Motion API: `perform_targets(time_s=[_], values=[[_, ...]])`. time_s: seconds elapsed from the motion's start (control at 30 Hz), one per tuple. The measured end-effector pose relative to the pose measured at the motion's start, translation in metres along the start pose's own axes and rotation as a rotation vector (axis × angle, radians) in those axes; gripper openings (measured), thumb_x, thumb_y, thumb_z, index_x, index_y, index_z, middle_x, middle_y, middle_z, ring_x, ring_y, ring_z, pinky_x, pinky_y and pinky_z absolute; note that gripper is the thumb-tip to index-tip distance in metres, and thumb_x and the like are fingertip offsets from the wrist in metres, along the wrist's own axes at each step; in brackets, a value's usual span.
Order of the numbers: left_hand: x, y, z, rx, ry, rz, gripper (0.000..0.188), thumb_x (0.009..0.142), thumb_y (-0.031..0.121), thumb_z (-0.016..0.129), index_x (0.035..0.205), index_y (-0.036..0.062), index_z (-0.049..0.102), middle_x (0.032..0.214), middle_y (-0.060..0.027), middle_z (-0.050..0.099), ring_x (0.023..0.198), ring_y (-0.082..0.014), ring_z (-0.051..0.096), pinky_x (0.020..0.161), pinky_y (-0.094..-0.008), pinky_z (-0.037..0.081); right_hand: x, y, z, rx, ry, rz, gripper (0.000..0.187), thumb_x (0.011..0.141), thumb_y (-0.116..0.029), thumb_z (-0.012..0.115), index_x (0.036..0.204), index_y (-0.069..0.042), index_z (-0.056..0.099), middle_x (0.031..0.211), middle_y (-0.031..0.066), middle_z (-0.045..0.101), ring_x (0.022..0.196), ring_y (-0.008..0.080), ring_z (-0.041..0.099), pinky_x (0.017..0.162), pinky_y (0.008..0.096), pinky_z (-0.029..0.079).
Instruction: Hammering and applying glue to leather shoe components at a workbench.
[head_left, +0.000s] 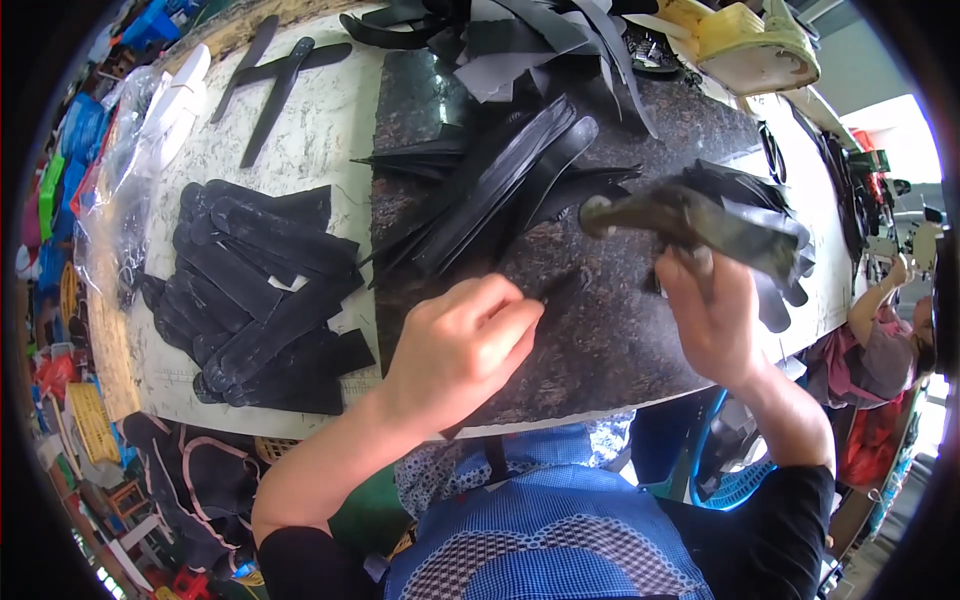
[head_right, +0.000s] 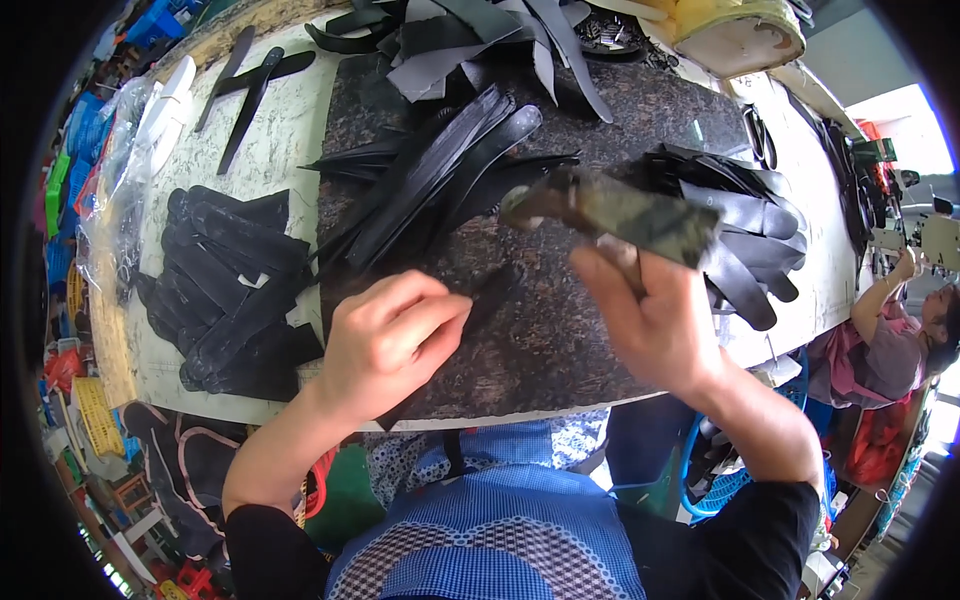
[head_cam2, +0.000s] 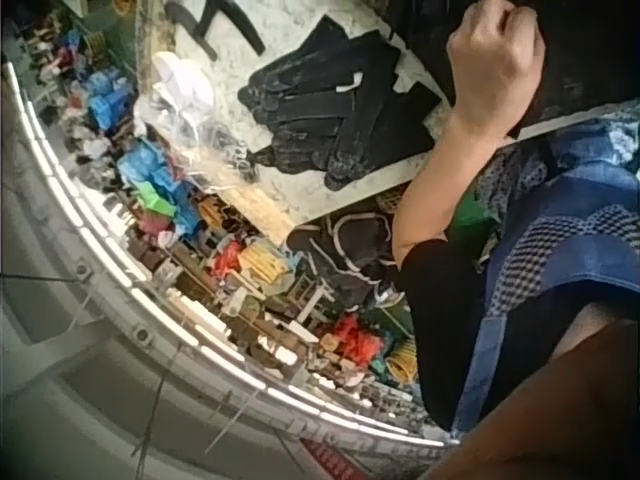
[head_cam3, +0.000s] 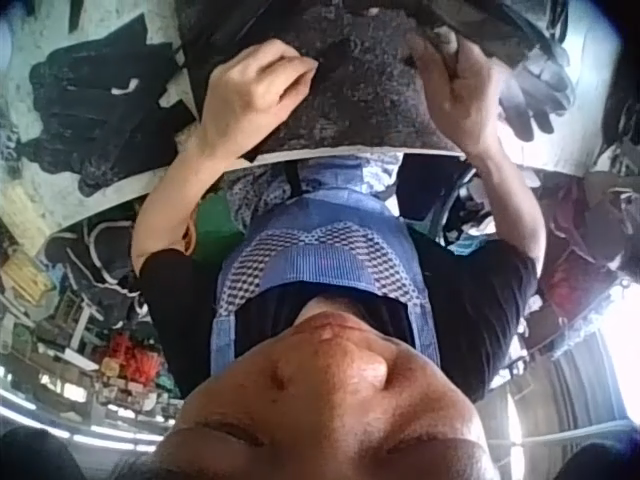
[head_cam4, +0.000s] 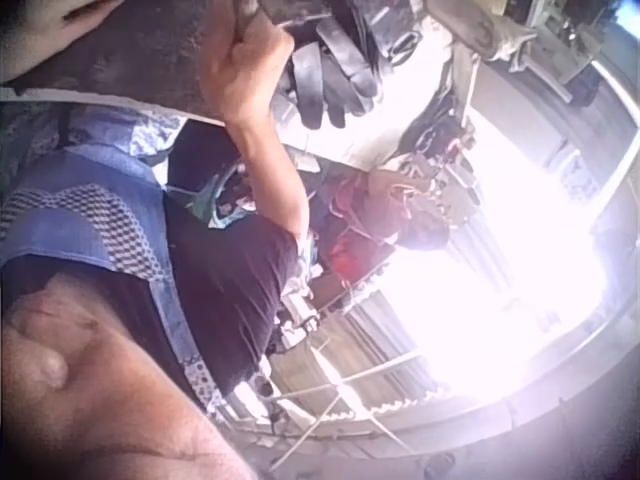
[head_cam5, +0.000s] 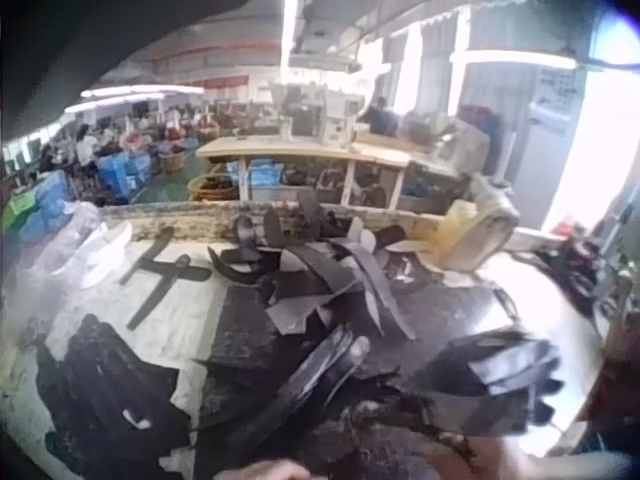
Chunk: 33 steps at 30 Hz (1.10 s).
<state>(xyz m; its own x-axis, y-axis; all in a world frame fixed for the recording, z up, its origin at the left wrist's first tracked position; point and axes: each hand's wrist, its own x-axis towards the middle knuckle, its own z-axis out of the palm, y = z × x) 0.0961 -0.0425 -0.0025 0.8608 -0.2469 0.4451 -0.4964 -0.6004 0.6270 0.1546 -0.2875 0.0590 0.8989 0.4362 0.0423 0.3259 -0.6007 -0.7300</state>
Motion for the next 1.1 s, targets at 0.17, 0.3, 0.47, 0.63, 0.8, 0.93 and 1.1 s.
perform_targets(time_s=[0.17,0.3,0.47,0.63,0.8,0.93,1.1], values=[[0.011,-0.002,-0.018,-0.123,-0.219,-0.093,0.023,0.078,0.001,0.079,0.101,-0.0006,0.073,0.091,-0.0079,0.064,0.081,-0.0266,0.067,0.07,-0.0368,0.055,-0.022,0.019,0.004,-0.126,-0.165,-0.125,0.015,0.088,-0.002,0.071,0.103,0.002,0.069,0.076,0.0153,0.068,0.06,0.0324,0.067,0.053,0.0366,0.05],[0.002,0.007,-0.021,-0.02,-0.254,-0.048,0.034,0.077,-0.002,0.078,0.11,-0.0023,0.072,0.099,-0.0103,0.061,0.088,-0.0259,0.063,0.073,-0.0362,0.054,-0.011,0.016,0.006,-0.103,-0.053,-0.267,0.009,0.092,-0.005,0.07,0.099,0.0,0.067,0.075,0.0147,0.067,0.058,0.0298,0.068,0.052,0.037,0.051],[-0.012,0.01,-0.016,0.088,-0.138,-0.016,0.029,0.075,-0.002,0.08,0.103,-0.0015,0.073,0.093,-0.009,0.062,0.081,-0.0241,0.063,0.069,-0.0353,0.054,-0.006,0.007,0.01,-0.046,-0.184,-0.178,0.016,0.092,-0.01,0.071,0.1,0.0,0.061,0.071,0.0185,0.063,0.054,0.0323,0.065,0.049,0.0393,0.049],[-0.015,0.007,-0.025,0.021,-0.175,-0.087,0.026,0.076,0.0,0.08,0.101,-0.0002,0.074,0.093,-0.0088,0.062,0.081,-0.0253,0.064,0.07,-0.0357,0.055,-0.022,0.018,0.015,-0.116,-0.357,-0.308,0.021,0.09,-0.012,0.072,0.106,-0.002,0.062,0.078,0.0145,0.065,0.056,0.0296,0.065,0.049,0.0383,0.051],[-0.02,0.012,-0.047,-0.051,-0.329,-0.125,0.035,0.078,0.0,0.077,0.113,0.0008,0.071,0.102,-0.0097,0.061,0.094,-0.0272,0.063,0.079,-0.0369,0.054,-0.022,0.01,0.023,0.034,-0.202,-0.068,0.023,0.091,-0.008,0.071,0.111,0.0,0.062,0.074,0.0129,0.064,0.053,0.025,0.066,0.049,0.0361,0.05],[-0.031,0.01,-0.044,-0.028,-0.238,-0.123,0.03,0.077,0.0,0.079,0.106,0.0014,0.073,0.094,-0.008,0.063,0.086,-0.0263,0.064,0.074,-0.0369,0.055,-0.015,0.002,0.021,-0.076,-0.327,-0.284,0.025,0.09,-0.014,0.073,0.108,0.0,0.062,0.072,0.0154,0.065,0.055,0.0299,0.067,0.049,0.0373,0.051],[-0.042,0.009,-0.045,-0.009,-0.178,-0.163,0.026,0.075,0.002,0.081,0.101,0.0011,0.074,0.089,-0.0069,0.063,0.08,-0.0267,0.065,0.07,-0.0372,0.055,-0.015,0.006,0.028,0.048,-0.343,-0.386,0.02,0.091,-0.006,0.072,0.108,-0.001,0.063,0.076,0.0139,0.066,0.057,0.0295,0.068,0.05,0.0371,0.052]])
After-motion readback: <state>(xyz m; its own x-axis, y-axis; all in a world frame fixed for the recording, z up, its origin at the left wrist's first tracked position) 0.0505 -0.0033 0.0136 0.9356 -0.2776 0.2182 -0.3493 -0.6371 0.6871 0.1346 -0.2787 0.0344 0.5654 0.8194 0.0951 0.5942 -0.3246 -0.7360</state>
